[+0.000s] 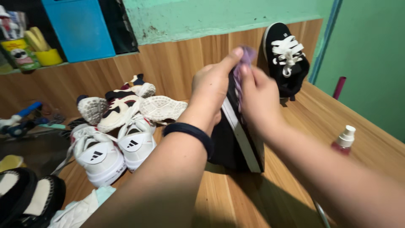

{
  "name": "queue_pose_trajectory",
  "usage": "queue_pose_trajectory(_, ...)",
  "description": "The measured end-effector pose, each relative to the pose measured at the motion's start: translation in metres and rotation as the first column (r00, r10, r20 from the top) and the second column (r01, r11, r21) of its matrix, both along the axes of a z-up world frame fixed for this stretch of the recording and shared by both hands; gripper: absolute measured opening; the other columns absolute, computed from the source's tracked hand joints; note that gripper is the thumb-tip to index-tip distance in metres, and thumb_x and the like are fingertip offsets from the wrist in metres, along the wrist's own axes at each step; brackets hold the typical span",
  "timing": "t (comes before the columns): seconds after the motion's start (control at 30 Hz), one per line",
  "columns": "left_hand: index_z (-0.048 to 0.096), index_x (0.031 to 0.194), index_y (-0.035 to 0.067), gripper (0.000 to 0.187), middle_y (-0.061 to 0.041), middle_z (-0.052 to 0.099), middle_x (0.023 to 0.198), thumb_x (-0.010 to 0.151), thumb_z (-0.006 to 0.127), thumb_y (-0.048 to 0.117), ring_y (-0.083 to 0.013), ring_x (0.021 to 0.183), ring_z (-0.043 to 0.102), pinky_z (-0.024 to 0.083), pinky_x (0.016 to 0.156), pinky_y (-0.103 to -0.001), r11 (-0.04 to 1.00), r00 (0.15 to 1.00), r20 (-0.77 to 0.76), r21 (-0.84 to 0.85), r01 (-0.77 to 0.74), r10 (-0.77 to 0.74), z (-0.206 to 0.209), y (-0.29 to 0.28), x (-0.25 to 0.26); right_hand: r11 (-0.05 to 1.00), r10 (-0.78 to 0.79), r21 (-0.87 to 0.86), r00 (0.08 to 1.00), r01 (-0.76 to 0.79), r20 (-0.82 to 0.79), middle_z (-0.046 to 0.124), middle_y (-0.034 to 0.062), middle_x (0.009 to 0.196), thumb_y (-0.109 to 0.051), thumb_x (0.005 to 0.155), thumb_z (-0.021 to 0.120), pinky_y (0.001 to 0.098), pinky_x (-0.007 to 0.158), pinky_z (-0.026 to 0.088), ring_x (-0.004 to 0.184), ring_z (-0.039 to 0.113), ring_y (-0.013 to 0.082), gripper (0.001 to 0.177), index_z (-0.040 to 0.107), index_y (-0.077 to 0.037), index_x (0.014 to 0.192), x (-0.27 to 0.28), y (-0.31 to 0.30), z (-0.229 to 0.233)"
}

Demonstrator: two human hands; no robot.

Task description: The person scrubs the sole and upper of a black sneaker with a toothbrush and wipes it with a cloth. The person repeatedly scrubs and wipes the same shoe while other shoes remain on the wooden surface.

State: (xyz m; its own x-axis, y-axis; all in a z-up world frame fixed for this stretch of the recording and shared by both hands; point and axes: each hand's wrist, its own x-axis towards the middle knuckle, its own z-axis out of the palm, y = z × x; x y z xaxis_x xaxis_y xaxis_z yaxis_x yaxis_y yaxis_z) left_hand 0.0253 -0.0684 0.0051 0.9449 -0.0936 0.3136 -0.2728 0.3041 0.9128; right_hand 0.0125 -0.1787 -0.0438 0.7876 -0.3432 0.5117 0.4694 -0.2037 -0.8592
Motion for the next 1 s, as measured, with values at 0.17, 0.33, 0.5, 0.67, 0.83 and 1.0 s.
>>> queue_pose_trajectory(0.17, 0.071, 0.092, 0.002, 0.028, -0.009, 0.071, 0.082, 0.079, 0.078, 0.026, -0.0205, 0.071, 0.068, 0.056, 0.064, -0.036, 0.998, 0.991, -0.121, -0.016, 0.057, -0.058, 0.006, 0.022, -0.014, 0.945, -0.085, -0.279, 0.953, 0.169, 0.29, 0.069, 0.0198, 0.105, -0.018, 0.106, 0.054, 0.0387, 0.083, 0.052, 0.095, 0.064, 0.0256, 0.029, 0.069, 0.004, 0.118, -0.022, -0.016, -0.083)
queue_pose_trajectory(0.33, 0.073, 0.091, 0.005, 0.023, -0.008, 0.077, 0.085, 0.077, 0.073, 0.023, -0.0231, 0.076, 0.072, 0.057, 0.069, -0.035, 0.986, 0.93, -0.368, 0.163, 0.044, 0.02, 0.01, 0.04, -0.033, 0.912, -0.125, -0.362, 0.972, 0.192, 0.199, 0.07, 0.0251, 0.128, -0.019, 0.1, 0.06, 0.0389, 0.095, 0.051, 0.114, 0.067, 0.0311, 0.033, 0.069, 0.007, 0.12, -0.045, -0.056, -0.141)
queue_pose_trajectory(0.5, 0.07, 0.086, 0.001, 0.018, -0.013, 0.075, 0.083, 0.074, 0.069, 0.014, -0.0291, 0.076, 0.073, 0.063, 0.073, -0.043, 0.969, 0.955, -0.297, -0.226, -0.096, 0.025, -0.001, 0.045, -0.056, 0.994, -0.065, -0.1, 0.939, 0.033, -0.337, 0.08, 0.0189, 0.096, -0.034, 0.104, 0.055, 0.0387, 0.081, 0.056, 0.087, 0.071, 0.0256, 0.04, 0.074, -0.003, 0.122, -0.053, -0.09, -0.114)
queue_pose_trajectory(0.67, 0.07, 0.09, 0.0, 0.017, -0.014, 0.075, 0.088, 0.078, 0.069, 0.013, -0.0304, 0.079, 0.072, 0.061, 0.077, -0.043, 0.916, 0.991, -0.129, -0.393, -0.085, 0.037, -0.009, 0.032, -0.072, 0.965, 0.221, -0.141, 0.975, -0.219, -0.005, 0.061, 0.0348, 0.126, -0.032, 0.112, 0.055, 0.0576, 0.087, 0.044, 0.104, 0.056, 0.045, 0.039, 0.068, -0.003, 0.135, -0.046, -0.055, -0.06)
queue_pose_trajectory(0.83, 0.07, 0.094, -0.002, 0.021, -0.016, 0.076, 0.094, 0.079, 0.065, 0.011, -0.0304, 0.087, 0.073, 0.061, 0.085, -0.043, 0.819, 0.998, -0.015, -0.572, 0.043, -0.062, -0.014, 0.033, -0.1, 0.823, 0.013, -0.538, 0.941, 0.182, 0.339, 0.039, 0.0251, 0.164, -0.041, 0.106, 0.049, 0.052, 0.125, 0.017, 0.153, 0.032, 0.0398, 0.047, 0.06, -0.018, 0.146, -0.039, -0.046, -0.041)
queue_pose_trajectory(1.0, 0.068, 0.1, -0.004, 0.025, -0.015, 0.075, 0.098, 0.079, 0.065, 0.01, -0.0302, 0.09, 0.072, 0.059, 0.089, -0.044, 0.772, 0.994, -0.051, -0.634, 0.045, -0.1, -0.021, 0.027, -0.118, 0.902, -0.117, -0.399, 0.983, 0.164, 0.138, 0.039, 0.0306, 0.155, -0.049, 0.105, 0.055, 0.0487, 0.115, 0.032, 0.145, 0.036, 0.0429, 0.054, 0.058, -0.014, 0.146, -0.025, -0.07, -0.038)
